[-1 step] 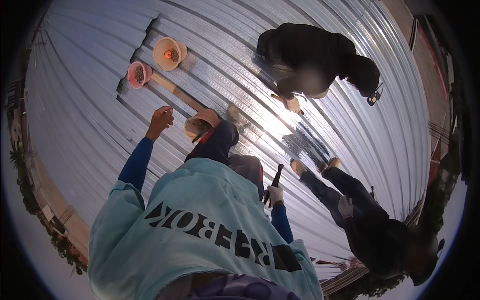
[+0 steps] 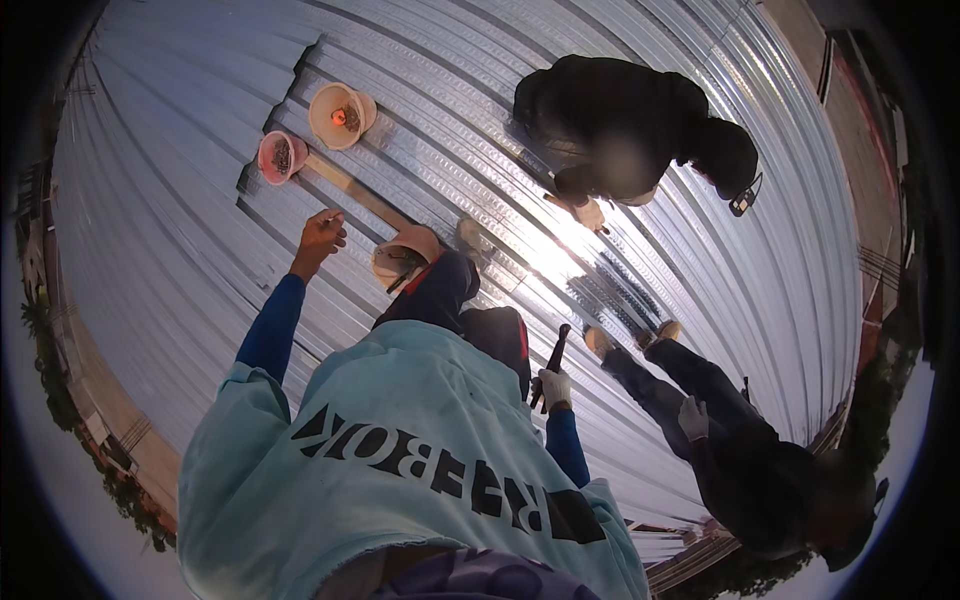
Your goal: The person hammers metal fasteners into the seams of a corrugated metal roof using a hammer. They retrieve fasteners from a bucket and walk along the roof to reach different sections while working.
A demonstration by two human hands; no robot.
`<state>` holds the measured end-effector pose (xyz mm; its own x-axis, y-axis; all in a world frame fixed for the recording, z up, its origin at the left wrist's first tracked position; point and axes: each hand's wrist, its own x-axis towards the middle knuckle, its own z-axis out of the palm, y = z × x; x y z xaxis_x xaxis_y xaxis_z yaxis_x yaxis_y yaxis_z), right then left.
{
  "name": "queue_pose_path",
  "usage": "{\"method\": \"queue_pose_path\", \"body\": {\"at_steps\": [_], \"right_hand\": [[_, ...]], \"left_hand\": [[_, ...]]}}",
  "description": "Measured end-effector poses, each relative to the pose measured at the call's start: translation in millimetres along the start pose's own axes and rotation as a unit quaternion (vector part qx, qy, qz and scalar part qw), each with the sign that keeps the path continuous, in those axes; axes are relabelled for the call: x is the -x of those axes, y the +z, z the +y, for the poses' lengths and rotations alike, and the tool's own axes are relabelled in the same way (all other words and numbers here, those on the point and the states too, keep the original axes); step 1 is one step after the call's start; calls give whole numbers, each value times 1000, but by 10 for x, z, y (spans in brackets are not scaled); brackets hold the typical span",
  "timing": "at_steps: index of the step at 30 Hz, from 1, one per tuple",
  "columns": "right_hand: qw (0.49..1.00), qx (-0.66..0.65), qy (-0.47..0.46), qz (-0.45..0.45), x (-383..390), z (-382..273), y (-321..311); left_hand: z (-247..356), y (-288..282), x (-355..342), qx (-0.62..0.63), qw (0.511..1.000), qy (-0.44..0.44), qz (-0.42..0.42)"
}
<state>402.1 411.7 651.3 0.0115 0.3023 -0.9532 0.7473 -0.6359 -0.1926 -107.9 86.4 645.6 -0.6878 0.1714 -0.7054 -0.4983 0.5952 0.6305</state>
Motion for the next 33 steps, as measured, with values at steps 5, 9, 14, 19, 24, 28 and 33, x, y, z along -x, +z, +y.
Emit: {"method": "queue_pose_path", "body": {"at_steps": [5,9,14,19,24,28,33], "right_hand": [[994,-10,-104,-25,-614,-873,244],[993,41,-103,-29,-636,-1615,622],[972,210,-105,-8,-1103,-2027,794],[967,252,-30,-24,-1329,-3226,1271],[992,70,-85,-61,-1399,-4813,1493],[986,42,-157,-40,-1388,-5998,1660],[983,-75,-164,-23,-1537,-7008,1859]], "left_hand": [[1021,-73,-557,-11,1000,12,2],[963,-16,-799,-101,991,-73,-50],[929,216,-970,-159,969,-119,-144],[14,-660,-1651,-601,753,184,-196],[972,-411,-2212,-324,939,4,-118],[1844,-345,-2793,-283,954,-9,-103],[2877,-392,-3861,-281,951,32,-126]]}}
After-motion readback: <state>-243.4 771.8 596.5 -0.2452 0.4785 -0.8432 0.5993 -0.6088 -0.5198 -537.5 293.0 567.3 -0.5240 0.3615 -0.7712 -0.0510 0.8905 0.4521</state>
